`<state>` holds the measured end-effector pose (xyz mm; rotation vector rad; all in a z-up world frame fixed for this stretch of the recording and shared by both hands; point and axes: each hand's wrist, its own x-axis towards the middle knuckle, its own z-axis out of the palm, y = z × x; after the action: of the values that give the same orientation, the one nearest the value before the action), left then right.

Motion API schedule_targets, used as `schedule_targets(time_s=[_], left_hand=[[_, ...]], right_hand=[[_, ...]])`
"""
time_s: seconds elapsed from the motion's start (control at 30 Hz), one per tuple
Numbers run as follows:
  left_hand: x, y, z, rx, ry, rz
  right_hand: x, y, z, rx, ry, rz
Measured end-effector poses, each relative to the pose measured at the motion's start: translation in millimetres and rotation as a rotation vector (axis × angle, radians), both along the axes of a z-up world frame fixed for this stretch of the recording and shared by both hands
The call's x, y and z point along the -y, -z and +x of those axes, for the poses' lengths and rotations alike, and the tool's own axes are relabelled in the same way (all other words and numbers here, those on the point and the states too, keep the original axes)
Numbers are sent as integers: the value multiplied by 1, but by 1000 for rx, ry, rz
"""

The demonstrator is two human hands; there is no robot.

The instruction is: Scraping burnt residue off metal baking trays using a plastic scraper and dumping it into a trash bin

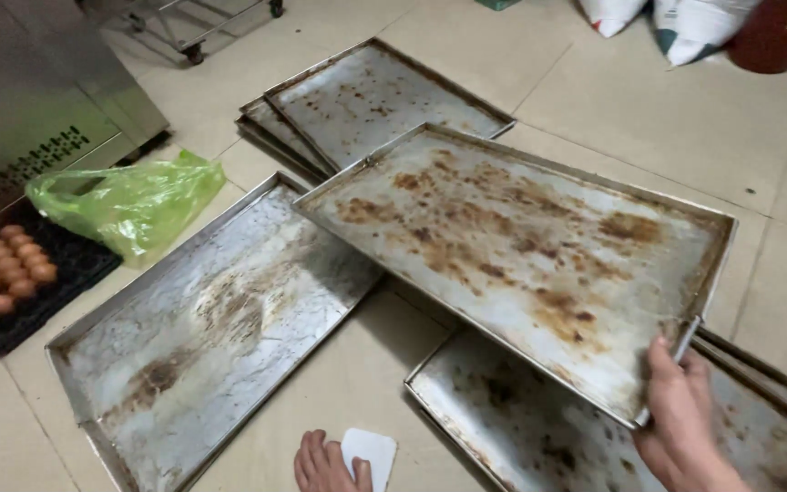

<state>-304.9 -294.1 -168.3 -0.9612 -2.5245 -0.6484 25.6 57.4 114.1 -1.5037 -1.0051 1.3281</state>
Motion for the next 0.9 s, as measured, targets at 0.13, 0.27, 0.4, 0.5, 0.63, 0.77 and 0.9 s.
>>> schedule_targets(time_s=[0.13, 0.27, 0.4, 0.5, 0.63, 0.77, 0.9], left_hand=[[0, 13, -14, -96, 37, 71], [1, 30, -21, -62, 14, 8], [8, 29, -20, -36, 23, -4], [6, 21, -14, 29, 37, -22], [6, -12, -3, 52, 18, -33], [9, -47, 12, -48, 63, 16], [12, -71, 32, 66, 36, -148]], right_hand=[[-40, -36, -170, -361, -198, -142], [-78, -62, -269, -493, -379, -232], [-51, -93, -275, -441, -481, -13], [-14, -105, -222, -273, -578, -75], [20, -89, -112, 173, -586, -333], [32, -24, 52, 342, -535, -486], [71, 38, 227, 623, -476, -498]])
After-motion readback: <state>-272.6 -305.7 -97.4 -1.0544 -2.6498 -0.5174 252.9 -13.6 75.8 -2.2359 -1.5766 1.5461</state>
